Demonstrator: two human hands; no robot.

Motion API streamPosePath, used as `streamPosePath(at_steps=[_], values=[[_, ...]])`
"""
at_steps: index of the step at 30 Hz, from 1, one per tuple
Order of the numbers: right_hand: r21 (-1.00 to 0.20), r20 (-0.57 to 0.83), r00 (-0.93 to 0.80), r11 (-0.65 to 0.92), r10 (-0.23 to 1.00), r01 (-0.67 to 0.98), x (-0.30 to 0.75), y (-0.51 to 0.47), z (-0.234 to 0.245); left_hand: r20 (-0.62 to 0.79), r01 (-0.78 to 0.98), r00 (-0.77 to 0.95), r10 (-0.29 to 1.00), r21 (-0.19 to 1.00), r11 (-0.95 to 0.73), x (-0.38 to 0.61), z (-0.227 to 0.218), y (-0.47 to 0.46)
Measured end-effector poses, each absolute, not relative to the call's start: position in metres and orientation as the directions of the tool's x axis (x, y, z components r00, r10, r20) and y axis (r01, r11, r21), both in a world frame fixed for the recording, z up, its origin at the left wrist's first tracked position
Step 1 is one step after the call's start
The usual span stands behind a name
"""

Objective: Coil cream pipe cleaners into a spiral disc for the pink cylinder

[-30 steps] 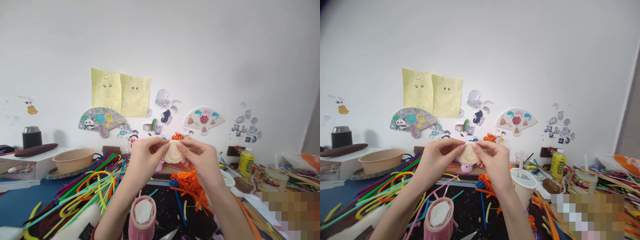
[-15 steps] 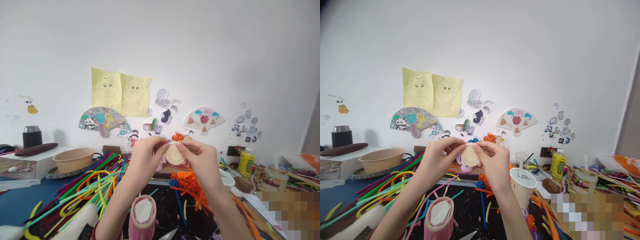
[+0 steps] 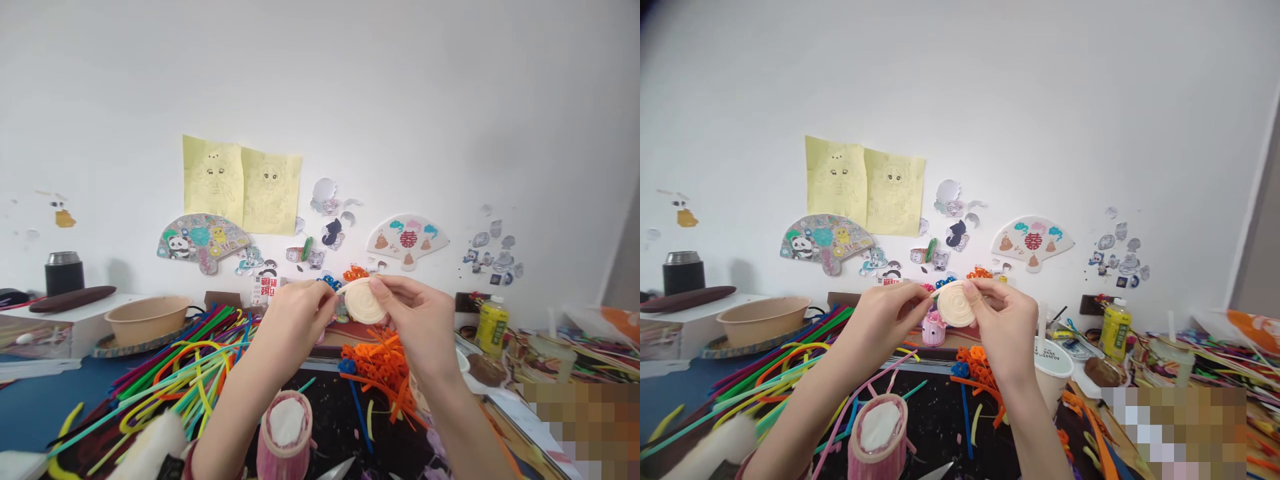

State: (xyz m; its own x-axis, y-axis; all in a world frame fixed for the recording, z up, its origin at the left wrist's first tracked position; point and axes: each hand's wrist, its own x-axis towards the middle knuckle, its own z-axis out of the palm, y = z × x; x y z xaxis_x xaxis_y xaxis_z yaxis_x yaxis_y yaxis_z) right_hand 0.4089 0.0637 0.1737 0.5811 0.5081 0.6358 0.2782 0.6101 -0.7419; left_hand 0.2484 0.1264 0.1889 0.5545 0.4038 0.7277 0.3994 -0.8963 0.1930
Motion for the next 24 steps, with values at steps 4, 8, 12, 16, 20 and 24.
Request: streamPosePath(at_steps=[4,8,12,16,20,24], values=[[-0.735,0.644,0.597,0.601,0.478,0.313,0.411,0.064,0.173,0.706,0.411,0.56,0.434,0.219,-0.885,0.249,0.191,0.123],[-0.741,0.635,0.61,0.597,0.473,0.308,0.412,0.065,0.173,0.681,0.392,0.58,0.447,0.248,-0.886,0.244,0.196,0.119],[-0.732,0.647,0.606,0.598,0.462,0.326,0.412,0.066,0.171,0.616,0.409,0.614,0.493,0.286,-0.866,0.239,0.198,0.115],[-0.722,0.657,0.62,0.595,0.429,0.353,0.416,0.064,0.172,0.548,0.441,0.647,0.53,0.298,-0.846,0.233,0.198,0.116],[-0.709,0.669,0.587,0.629,0.456,0.32,0.418,0.064,0.175,0.602,0.442,0.598,0.529,0.302,-0.845,0.228,0.2,0.117],[-0.723,0.669,0.508,0.634,0.542,0.275,0.413,0.066,0.175,0.682,0.422,0.5,0.534,0.346,-0.838,0.23,0.204,0.117]])
